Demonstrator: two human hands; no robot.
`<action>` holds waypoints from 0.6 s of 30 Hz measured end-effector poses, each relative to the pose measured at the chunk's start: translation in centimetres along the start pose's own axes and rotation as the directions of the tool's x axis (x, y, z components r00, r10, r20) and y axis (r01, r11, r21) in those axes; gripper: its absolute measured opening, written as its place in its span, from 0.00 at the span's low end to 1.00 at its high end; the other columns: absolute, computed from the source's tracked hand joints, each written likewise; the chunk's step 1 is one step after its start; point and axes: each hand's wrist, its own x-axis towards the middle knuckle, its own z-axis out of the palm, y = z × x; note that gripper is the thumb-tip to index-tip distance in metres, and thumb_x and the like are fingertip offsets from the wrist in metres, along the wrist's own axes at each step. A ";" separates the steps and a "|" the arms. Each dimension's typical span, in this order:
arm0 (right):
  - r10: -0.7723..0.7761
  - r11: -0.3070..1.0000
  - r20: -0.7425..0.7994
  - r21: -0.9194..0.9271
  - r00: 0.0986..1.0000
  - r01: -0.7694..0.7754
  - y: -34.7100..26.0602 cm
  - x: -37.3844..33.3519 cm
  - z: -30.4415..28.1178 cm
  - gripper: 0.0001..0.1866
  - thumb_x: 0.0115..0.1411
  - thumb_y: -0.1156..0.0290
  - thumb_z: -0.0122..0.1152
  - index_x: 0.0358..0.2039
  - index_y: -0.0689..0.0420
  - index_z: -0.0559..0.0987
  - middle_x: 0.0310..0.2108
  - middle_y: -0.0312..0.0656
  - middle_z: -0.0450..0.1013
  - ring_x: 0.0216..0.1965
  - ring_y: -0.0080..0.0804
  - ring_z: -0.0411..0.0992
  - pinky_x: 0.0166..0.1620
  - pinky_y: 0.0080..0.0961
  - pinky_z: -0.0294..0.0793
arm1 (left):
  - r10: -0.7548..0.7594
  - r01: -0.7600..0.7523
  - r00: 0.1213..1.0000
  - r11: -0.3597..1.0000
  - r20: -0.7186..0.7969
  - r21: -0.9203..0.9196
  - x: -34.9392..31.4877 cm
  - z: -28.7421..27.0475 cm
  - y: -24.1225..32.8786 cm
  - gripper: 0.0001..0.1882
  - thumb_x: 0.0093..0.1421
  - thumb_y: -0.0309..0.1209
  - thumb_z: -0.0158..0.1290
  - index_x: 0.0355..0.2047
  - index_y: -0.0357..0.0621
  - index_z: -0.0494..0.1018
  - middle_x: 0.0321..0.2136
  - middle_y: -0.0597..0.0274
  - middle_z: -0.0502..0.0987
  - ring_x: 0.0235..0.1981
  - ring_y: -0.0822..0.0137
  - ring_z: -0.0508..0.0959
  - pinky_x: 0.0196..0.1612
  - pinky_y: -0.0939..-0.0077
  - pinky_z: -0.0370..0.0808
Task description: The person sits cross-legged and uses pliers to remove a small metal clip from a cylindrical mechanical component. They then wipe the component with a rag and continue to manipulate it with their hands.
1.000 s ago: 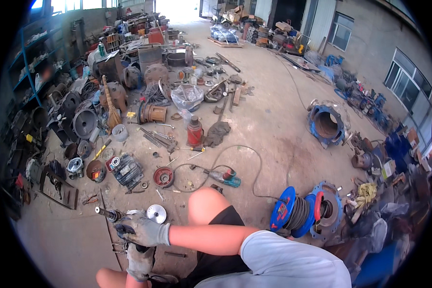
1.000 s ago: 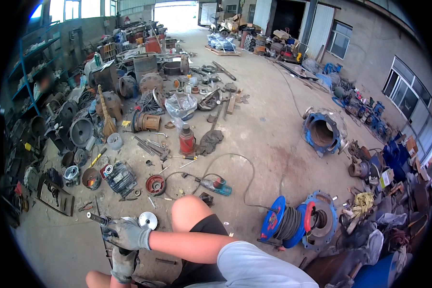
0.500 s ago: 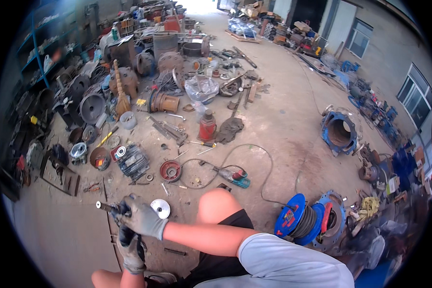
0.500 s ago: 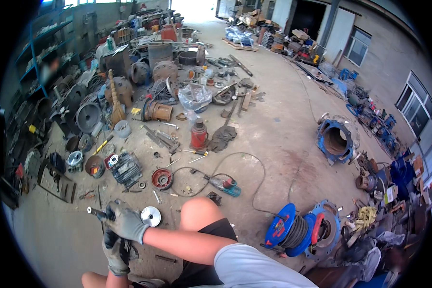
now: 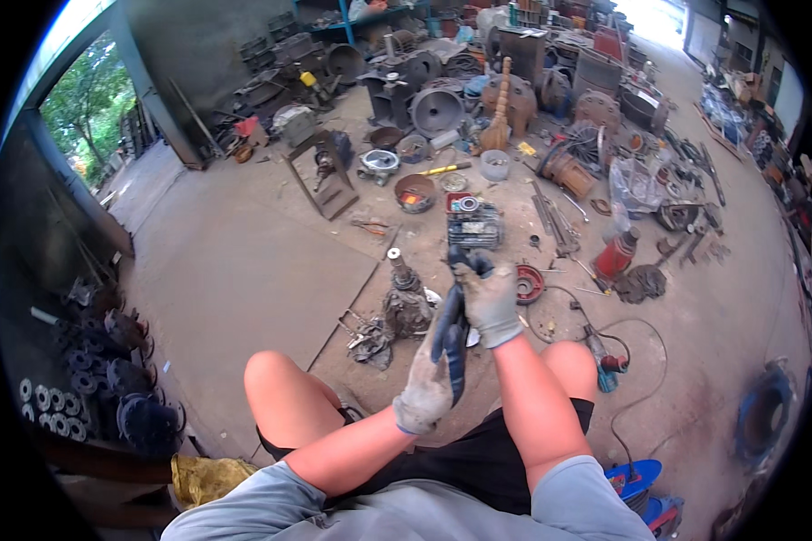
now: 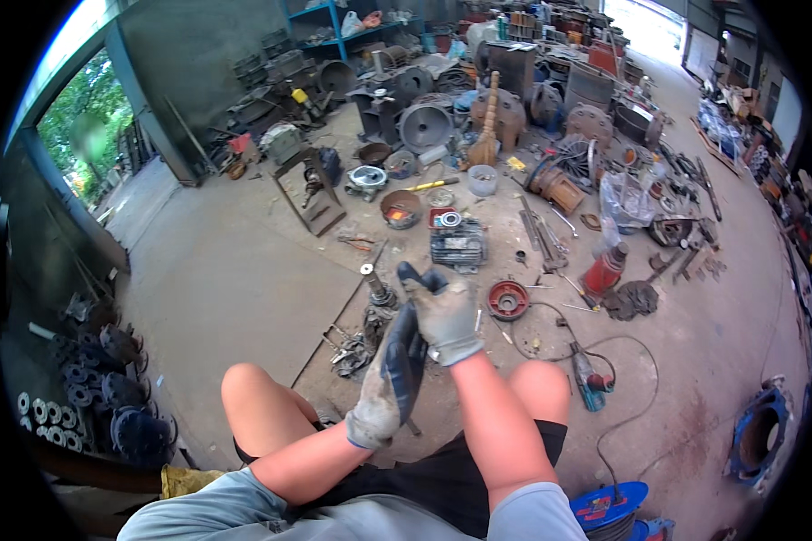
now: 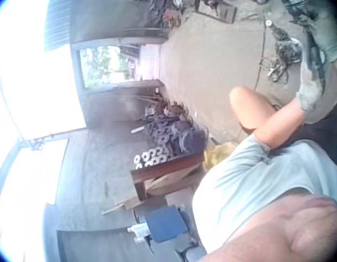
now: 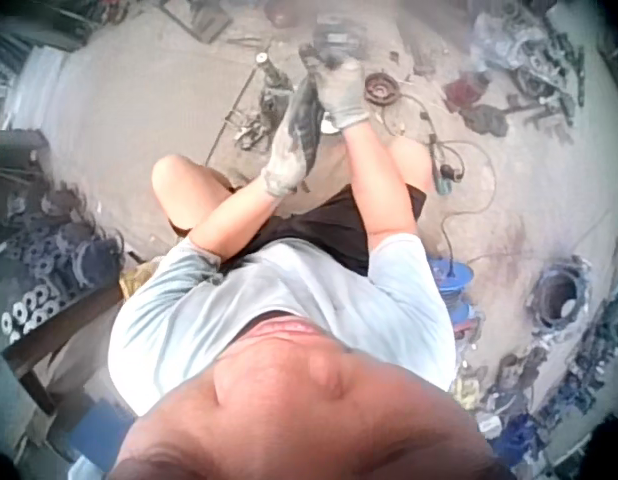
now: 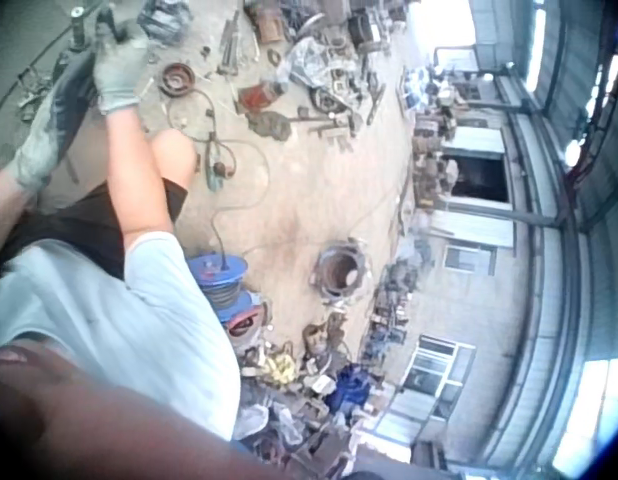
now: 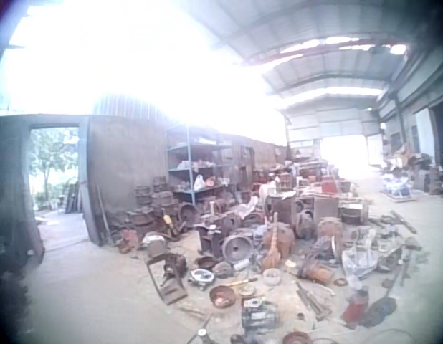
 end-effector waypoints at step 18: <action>-0.398 0.729 -0.254 -0.671 0.882 0.135 2.0 7.8 -15.0 0.24 0.76 0.56 0.52 0.35 0.64 0.83 0.26 0.43 0.78 0.26 0.31 0.76 0.32 0.31 0.74 | -0.715 0.714 0.570 0.185 -0.406 0.676 -5.5 -19.2 -4.7 0.23 0.68 0.31 0.58 0.61 0.35 0.73 0.45 0.55 0.86 0.45 0.65 0.86 0.48 0.67 0.83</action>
